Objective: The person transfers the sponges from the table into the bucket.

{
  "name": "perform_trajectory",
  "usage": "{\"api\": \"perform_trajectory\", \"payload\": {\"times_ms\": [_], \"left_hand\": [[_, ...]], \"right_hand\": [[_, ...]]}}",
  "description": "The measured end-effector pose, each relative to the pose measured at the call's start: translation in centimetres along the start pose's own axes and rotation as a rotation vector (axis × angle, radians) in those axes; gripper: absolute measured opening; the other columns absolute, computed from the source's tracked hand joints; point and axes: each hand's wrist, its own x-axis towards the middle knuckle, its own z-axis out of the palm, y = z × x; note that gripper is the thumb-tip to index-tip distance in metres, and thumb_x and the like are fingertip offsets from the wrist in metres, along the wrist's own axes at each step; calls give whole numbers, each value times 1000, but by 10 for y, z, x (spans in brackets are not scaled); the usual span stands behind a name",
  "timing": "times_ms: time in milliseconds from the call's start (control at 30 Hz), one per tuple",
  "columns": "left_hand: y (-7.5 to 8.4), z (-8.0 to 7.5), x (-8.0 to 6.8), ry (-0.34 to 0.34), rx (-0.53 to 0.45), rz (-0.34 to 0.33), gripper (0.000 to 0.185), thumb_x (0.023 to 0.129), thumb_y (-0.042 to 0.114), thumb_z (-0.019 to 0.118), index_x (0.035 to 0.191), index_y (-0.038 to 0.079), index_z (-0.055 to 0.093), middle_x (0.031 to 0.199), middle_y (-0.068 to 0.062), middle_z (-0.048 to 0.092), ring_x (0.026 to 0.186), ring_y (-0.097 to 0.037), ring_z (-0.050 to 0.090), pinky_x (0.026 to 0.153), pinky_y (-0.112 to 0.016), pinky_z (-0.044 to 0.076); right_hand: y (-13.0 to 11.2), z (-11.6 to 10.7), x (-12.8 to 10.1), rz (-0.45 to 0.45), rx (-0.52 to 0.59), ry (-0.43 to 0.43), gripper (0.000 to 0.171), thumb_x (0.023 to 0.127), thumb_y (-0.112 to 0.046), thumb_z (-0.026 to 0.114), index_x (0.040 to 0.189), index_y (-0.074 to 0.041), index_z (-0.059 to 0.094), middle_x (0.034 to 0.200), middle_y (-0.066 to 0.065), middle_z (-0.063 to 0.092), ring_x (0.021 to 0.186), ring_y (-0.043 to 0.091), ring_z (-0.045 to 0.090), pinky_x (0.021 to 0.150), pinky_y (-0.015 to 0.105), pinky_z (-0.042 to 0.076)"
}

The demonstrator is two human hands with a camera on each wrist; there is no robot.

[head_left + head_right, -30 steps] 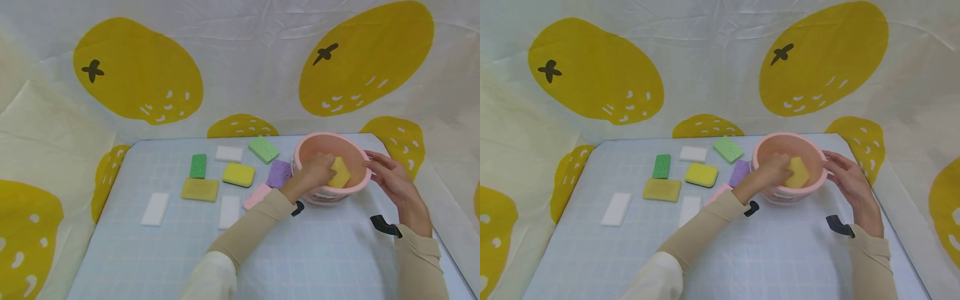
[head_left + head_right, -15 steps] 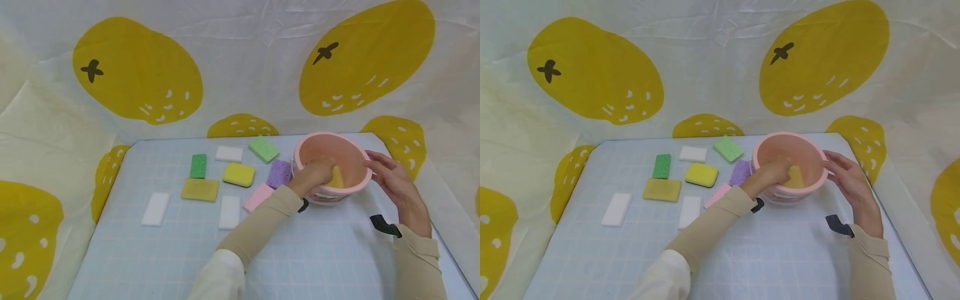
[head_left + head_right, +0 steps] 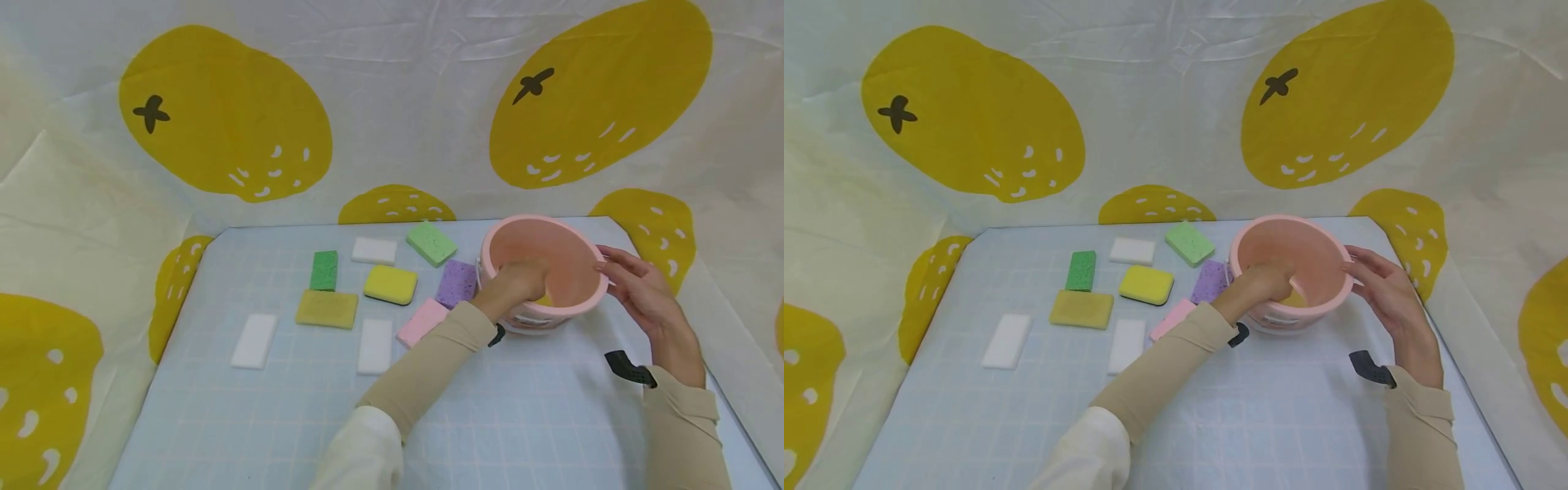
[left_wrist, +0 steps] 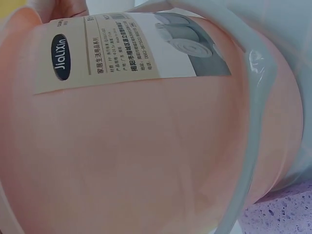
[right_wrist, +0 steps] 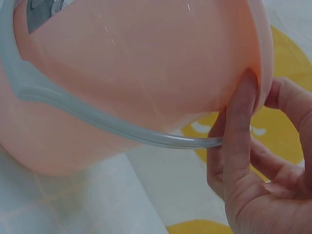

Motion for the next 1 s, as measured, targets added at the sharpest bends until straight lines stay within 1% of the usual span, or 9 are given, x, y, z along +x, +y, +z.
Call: {"api": "perform_trajectory", "payload": {"times_ms": [100,200,333,467,533,633,733,900,1000], "left_hand": [[0,-1,0,2,-54,0,10,101,13,63,99,21,56,82,4,51,70,-8,53,58,-20,40],[-1,-1,0,29,-80,26,10,102,16,64,102,21,56,86,6,53,75,-7,53,61,-18,41],[-3,-4,-1,89,-102,104,4,103,19,63,105,18,61,90,6,59,76,-5,55,60,-15,43],[-4,-9,-7,124,-155,157,12,103,19,64,114,14,66,96,6,65,76,-4,57,61,-12,45],[-5,-12,-11,134,-189,167,17,103,19,64,119,14,67,101,6,66,79,-3,58,63,-11,47],[-9,-15,-17,156,-237,202,19,103,19,64,121,13,67,103,6,66,83,-3,58,67,-9,46],[-15,-17,-24,192,-300,264,19,103,16,64,121,11,68,102,6,64,86,-4,56,71,-8,45],[-26,-21,-36,255,-425,352,19,102,13,65,119,8,71,100,5,63,88,-4,55,75,-7,45],[-32,-23,-40,325,-477,416,16,101,12,67,114,5,73,99,3,67,88,-4,56,77,-7,45]], "right_hand": [[-1,0,0,4,-25,9,42,96,-27,74,138,-28,66,125,-17,62,98,0,67,81,15,55],[-2,0,0,4,-38,4,42,96,-28,73,138,-28,66,125,-17,62,98,0,67,81,15,55],[-2,0,0,6,-27,-17,43,98,-26,72,140,-26,64,126,-17,61,99,0,66,81,15,55],[-3,0,-1,13,-34,-22,44,98,-26,71,141,-26,63,126,-18,61,99,-1,66,81,15,55],[-3,0,-1,13,-37,-20,44,98,-26,71,141,-27,63,125,-18,61,99,-1,66,81,15,55],[-4,0,-2,11,-39,-20,44,98,-26,72,141,-27,63,125,-18,61,98,-1,66,81,14,55],[-5,1,-2,10,-44,-17,45,97,-26,73,141,-26,62,125,-18,61,98,-1,67,80,14,55],[-6,2,-2,-7,-40,-17,46,97,-22,73,141,-25,63,125,-19,62,98,0,67,81,14,55],[-7,2,-2,-4,-29,-16,44,97,-20,73,140,-26,65,123,-19,64,99,1,66,81,14,55]]}}
